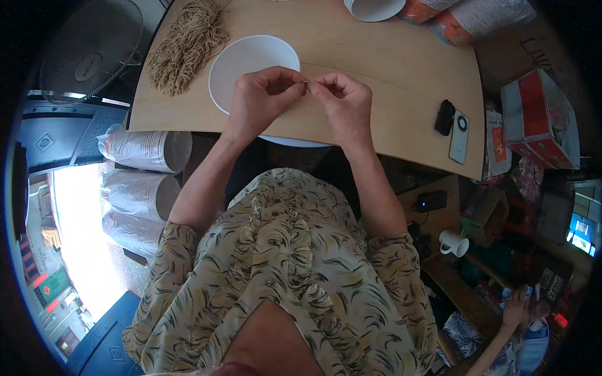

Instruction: The person is manually attaching thin strings through holes in decorated paper cups to create handles.

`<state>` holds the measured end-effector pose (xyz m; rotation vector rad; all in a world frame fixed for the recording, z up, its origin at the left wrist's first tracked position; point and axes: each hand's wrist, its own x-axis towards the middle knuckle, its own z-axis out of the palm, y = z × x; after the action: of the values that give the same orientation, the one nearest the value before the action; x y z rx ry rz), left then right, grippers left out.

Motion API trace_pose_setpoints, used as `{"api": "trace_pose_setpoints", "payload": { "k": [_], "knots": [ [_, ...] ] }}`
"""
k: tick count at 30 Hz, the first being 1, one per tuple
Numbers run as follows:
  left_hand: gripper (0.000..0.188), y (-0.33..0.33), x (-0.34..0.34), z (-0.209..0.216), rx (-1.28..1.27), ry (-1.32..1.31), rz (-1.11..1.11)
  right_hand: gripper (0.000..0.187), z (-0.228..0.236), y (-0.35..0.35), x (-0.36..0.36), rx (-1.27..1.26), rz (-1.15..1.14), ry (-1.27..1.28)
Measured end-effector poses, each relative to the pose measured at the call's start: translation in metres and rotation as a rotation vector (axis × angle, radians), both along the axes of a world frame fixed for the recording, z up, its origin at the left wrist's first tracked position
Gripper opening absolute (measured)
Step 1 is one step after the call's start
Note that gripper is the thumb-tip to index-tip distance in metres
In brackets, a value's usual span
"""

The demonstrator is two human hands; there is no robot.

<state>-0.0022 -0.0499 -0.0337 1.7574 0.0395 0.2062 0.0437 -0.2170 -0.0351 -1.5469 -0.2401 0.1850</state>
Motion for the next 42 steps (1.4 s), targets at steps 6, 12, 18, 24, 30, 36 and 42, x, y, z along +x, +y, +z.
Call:
{"api": "trace_pose_setpoints", "payload": {
  "k": [6, 12, 18, 24, 30, 36, 42],
  "knots": [
    [0.018, -0.004, 0.003, -0.004, 0.064, -0.049, 0.088, 0.005, -0.007, -0.003, 0.0, 0.03, 0.022, 0.111],
    [0.018, 0.001, 0.005, -0.002, -0.024, 0.067, 0.045, 0.005, -0.002, 0.0, -0.006, -0.148, 0.015, -0.2],
    [0.02, -0.004, 0.001, -0.001, 0.029, -0.039, 0.029, 0.007, 0.0, -0.001, -0.002, -0.096, -0.007, -0.058],
    [0.021, -0.004, 0.0, -0.002, -0.01, -0.036, -0.011, 0.011, 0.0, -0.005, -0.001, 0.087, 0.038, 0.151],
    [0.018, -0.003, 0.0, -0.004, -0.069, -0.011, -0.012, 0.015, 0.001, -0.007, -0.003, 0.115, 0.055, 0.185],
    [0.018, 0.002, -0.001, -0.002, -0.125, 0.032, -0.044, 0.021, 0.009, -0.01, -0.008, 0.11, 0.084, 0.163],
    [0.018, 0.014, -0.002, 0.002, -0.212, 0.103, -0.135, 0.021, 0.023, -0.006, 0.003, -0.097, -0.085, -0.051]
  ]
}}
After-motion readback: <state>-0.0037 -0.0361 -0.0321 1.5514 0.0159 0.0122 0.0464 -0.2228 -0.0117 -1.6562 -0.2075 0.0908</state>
